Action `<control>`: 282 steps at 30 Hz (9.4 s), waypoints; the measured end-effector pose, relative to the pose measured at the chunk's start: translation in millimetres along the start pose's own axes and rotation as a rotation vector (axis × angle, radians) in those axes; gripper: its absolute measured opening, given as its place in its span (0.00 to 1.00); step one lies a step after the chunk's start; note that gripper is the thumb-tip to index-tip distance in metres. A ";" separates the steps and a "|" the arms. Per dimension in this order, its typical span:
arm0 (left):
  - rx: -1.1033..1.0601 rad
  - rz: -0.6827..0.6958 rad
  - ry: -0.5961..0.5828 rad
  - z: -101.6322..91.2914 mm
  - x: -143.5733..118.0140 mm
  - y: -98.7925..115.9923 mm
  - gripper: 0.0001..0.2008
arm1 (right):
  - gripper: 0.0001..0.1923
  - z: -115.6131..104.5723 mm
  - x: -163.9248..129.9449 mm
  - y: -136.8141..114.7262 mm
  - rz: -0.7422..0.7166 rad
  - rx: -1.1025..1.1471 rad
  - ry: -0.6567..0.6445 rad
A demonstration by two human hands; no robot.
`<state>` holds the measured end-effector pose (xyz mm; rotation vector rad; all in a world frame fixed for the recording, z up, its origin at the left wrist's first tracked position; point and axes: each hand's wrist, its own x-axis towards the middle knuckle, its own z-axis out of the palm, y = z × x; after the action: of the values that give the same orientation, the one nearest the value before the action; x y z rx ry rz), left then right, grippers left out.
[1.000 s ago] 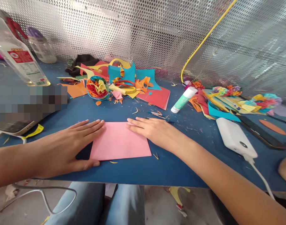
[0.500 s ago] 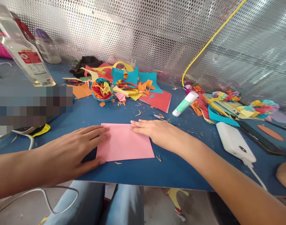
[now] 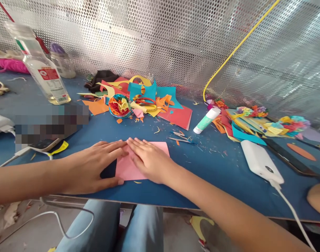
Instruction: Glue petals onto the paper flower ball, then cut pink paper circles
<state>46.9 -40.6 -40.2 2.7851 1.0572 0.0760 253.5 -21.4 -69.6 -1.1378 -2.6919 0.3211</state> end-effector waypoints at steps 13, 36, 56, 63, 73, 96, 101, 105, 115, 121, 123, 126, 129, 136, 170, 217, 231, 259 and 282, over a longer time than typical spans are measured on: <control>-0.312 -0.126 0.050 -18.6 8.5 -31.6 0.17 | 0.25 -5.4 -41.3 25.4 0.326 -0.163 0.066; -1.022 -0.145 0.147 -9.5 38.4 -61.8 0.08 | 0.23 -3.6 -42.0 22.9 0.332 -0.113 0.125; -1.281 -0.195 0.136 -23.9 38.9 -30.8 0.10 | 0.23 -4.9 -41.1 25.6 0.297 -0.098 0.148; -1.242 -0.222 0.368 -26.3 37.3 -28.6 0.07 | 0.25 -7.4 -40.9 24.8 0.316 -0.105 0.124; -1.313 -0.029 0.372 -40.6 4.4 11.1 0.05 | 0.24 -8.7 -41.9 24.7 0.303 -0.081 0.167; -1.368 -0.319 0.262 -4.8 3.1 -2.8 0.13 | 0.18 -28.8 -50.4 57.6 0.476 0.290 0.613; -1.414 -0.321 0.300 -2.5 -2.8 -3.1 0.12 | 0.15 -33.4 -54.4 50.2 0.459 0.180 0.633; -1.432 -0.310 0.306 -1.0 -5.6 -1.9 0.11 | 0.15 -34.2 -53.9 42.7 0.411 -0.007 0.569; -1.459 -0.264 0.313 -0.5 -12.1 -6.1 0.09 | 0.16 -57.0 -64.8 78.0 0.538 -0.240 0.594; -1.291 -0.365 0.369 -8.7 -13.7 -9.8 0.09 | 0.16 -71.5 -73.4 102.6 0.644 -0.259 0.588; -1.251 -0.411 0.334 -14.3 -13.1 -10.5 0.08 | 0.15 -74.1 -75.1 108.6 0.641 -0.248 0.515; -1.184 -0.446 0.282 -21.2 -13.0 -10.3 0.06 | 0.13 -73.9 -78.2 116.3 0.631 -0.233 0.416; -1.022 -0.383 0.322 -24.0 -14.7 -9.7 0.08 | 0.12 -68.2 -83.6 123.2 0.613 -0.203 0.341; -0.367 0.030 0.319 -14.0 -28.1 0.0 0.13 | 0.10 -57.6 -93.4 124.8 0.577 -0.144 0.414; 0.124 0.294 0.360 45.4 -37.1 55.5 0.18 | 0.05 -97.0 5.2 -9.6 0.087 0.588 0.332; 0.126 0.263 0.445 48.5 -34.7 56.4 0.13 | 0.07 -90.7 5.4 -31.8 -0.021 -0.120 0.497; 0.103 0.267 0.419 52.3 -36.7 55.0 0.15 | 0.07 -88.3 13.7 -27.3 -0.119 -0.114 0.455; 0.228 0.215 0.339 51.8 -37.9 71.6 0.13 | 0.13 -98.2 -7.5 -70.1 -0.308 -0.793 0.257; 0.184 0.232 0.375 52.4 -38.1 67.8 0.11 | 0.17 -87.0 48.7 -51.0 0.053 -0.686 0.188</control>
<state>68.2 -122.8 -80.0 3.1303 0.8384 0.5771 208.8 -10.3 32.4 -1.3073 -2.6591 -0.7231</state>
